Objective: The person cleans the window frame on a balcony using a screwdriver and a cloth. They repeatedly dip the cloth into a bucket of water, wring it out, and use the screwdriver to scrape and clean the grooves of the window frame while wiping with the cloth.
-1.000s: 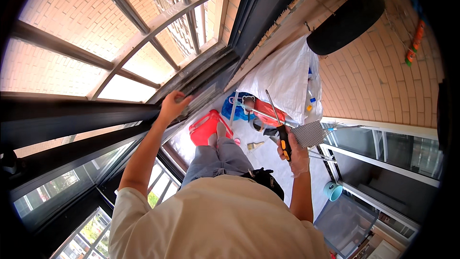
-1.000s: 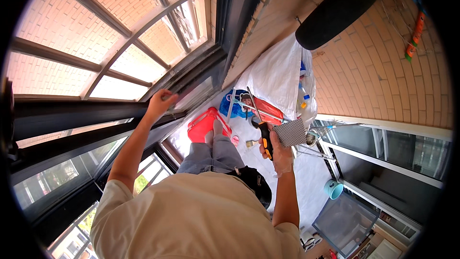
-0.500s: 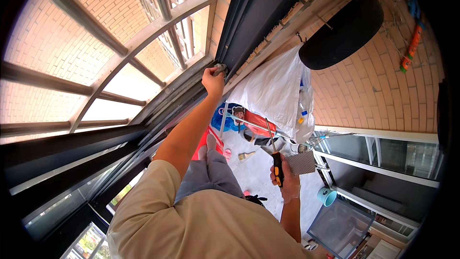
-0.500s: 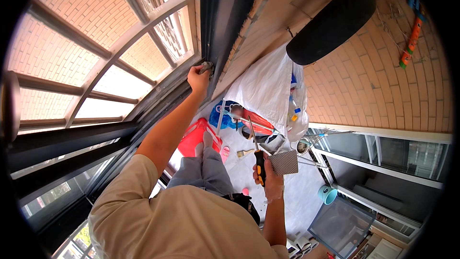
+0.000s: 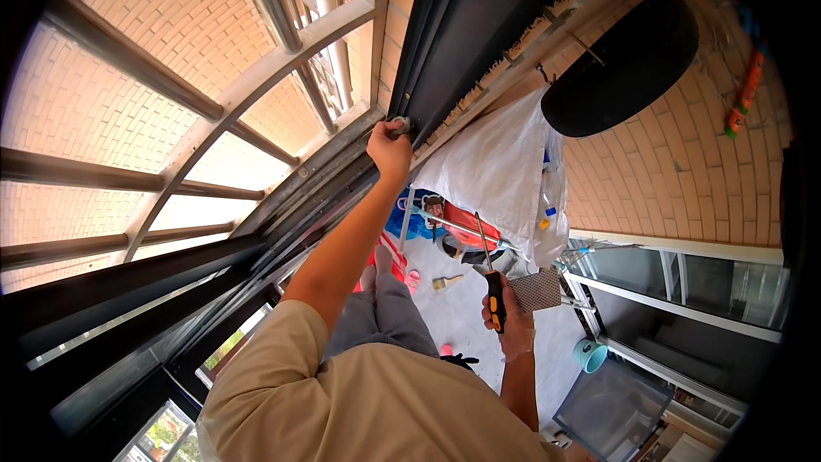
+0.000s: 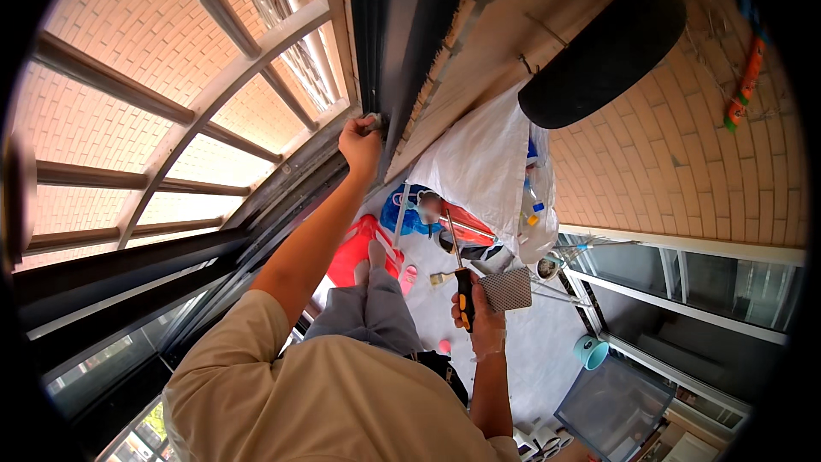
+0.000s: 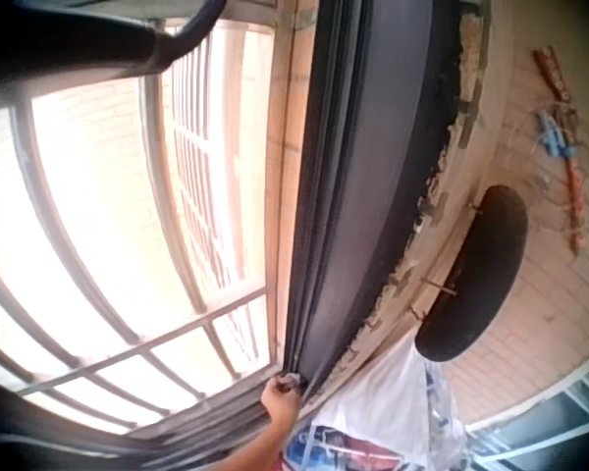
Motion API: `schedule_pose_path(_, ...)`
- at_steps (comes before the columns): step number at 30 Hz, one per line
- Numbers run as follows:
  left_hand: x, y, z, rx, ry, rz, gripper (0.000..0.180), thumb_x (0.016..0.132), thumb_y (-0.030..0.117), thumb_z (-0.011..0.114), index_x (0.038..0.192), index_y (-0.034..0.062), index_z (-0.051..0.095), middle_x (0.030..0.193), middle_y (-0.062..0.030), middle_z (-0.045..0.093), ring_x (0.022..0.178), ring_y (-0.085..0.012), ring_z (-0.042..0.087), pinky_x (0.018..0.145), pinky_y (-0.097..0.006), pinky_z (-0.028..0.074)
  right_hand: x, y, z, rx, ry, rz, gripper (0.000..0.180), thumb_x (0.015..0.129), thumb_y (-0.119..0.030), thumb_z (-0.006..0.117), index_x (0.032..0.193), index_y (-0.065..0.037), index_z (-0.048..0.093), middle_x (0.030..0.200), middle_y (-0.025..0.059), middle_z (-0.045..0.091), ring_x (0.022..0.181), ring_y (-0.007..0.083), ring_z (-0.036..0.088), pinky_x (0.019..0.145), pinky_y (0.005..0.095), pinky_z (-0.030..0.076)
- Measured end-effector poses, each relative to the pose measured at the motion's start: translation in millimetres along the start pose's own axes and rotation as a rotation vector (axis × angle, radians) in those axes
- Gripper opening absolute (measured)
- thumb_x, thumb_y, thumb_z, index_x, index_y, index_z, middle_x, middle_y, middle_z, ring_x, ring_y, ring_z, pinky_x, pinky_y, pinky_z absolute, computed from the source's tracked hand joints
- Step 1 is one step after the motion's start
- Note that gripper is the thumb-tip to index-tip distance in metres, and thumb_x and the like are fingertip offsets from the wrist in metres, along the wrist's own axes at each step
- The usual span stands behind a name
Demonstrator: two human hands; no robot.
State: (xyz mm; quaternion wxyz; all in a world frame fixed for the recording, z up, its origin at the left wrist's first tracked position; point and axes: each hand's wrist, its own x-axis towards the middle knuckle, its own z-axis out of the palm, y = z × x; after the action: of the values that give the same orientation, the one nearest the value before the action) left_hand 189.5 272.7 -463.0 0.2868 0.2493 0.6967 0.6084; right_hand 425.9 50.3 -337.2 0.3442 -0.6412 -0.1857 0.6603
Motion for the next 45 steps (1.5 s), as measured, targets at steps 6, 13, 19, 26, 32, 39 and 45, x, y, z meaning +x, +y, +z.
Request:
schedule_pose_path(6,-10,90,-10,-0.256,-0.065,0.19,0.014,0.072,-0.002,0.062,0.086,-0.0003,0.063,0.08,-0.011,0.067,0.072,-0.0116,0.061,0.068,-0.024,0.047,-2,-7,13,-0.032,-0.019,-0.004,0.042,0.093,-0.033,0.046,0.127,-0.007,0.046,0.076,0.0064,0.056,0.058,0.0124,0.052,0.046,0.0227,0.039)
schedule_pose_path(13,-9,214,-20,-0.258,-0.008,0.776,0.018,0.068,-0.006,0.058,0.084,0.0024,0.062,0.083,-0.0116,0.066,0.075,-0.0214,0.063,0.067,-0.029,0.048,-8,-19,22,-0.022,-0.067,-0.028,0.041,0.093,-0.033,0.047,0.126,-0.009,0.048,0.077,0.0053,0.056,0.059,0.0114,0.052,0.048,0.0233,0.04)
schedule_pose_path(19,-1,110,-28,0.096,-0.108,0.707,0.024,0.063,-0.009,0.055,0.084,0.0035,0.06,0.082,-0.0124,0.063,0.075,-0.0309,0.061,0.066,-0.036,0.048,-14,-12,16,-0.032,0.001,-0.03,0.042,0.094,-0.034,0.046,0.127,-0.009,0.048,0.077,0.0057,0.056,0.059,0.0112,0.052,0.048,0.0234,0.04)
schedule_pose_path(26,-12,172,-27,-0.098,-0.133,0.612,0.024,0.068,-0.008,0.054,0.089,0.0028,0.06,0.084,-0.0158,0.064,0.074,-0.0302,0.063,0.066,-0.033,0.049,-12,-14,25,-0.052,-0.072,-0.042,0.042,0.094,-0.034,0.046,0.127,-0.009,0.047,0.077,0.0048,0.056,0.06,0.0104,0.051,0.049,0.0232,0.04)
schedule_pose_path(32,-1,104,-37,0.216,-0.25,0.5,0.018,0.069,-0.001,0.061,0.086,0.005,0.06,0.084,-0.0151,0.064,0.079,-0.0323,0.062,0.069,-0.037,0.049,-22,-16,19,-0.067,-0.054,-0.039,0.042,0.094,-0.033,0.045,0.128,-0.009,0.046,0.077,0.005,0.056,0.06,0.0103,0.051,0.049,0.0234,0.04)
schedule_pose_path(39,-11,165,-56,-0.208,-0.017,0.604,0.017,0.078,-0.002,0.06,0.095,0.0021,0.06,0.095,-0.0123,0.066,0.083,-0.0159,0.063,0.071,-0.024,0.048,-17,-10,11,-0.05,-0.068,-0.065,0.041,0.094,-0.033,0.045,0.126,-0.007,0.047,0.078,0.0056,0.056,0.06,0.0112,0.052,0.049,0.0236,0.041)
schedule_pose_path(45,-3,265,-42,-0.07,0.026,0.903,0.029,0.073,-0.007,0.056,0.101,0.0023,0.058,0.092,-0.0177,0.063,0.084,-0.0334,0.061,0.07,-0.036,0.049,-20,-13,5,-0.014,-0.093,-0.107,0.041,0.093,-0.035,0.046,0.124,-0.008,0.048,0.078,0.0065,0.056,0.059,0.0116,0.053,0.049,0.0242,0.041)
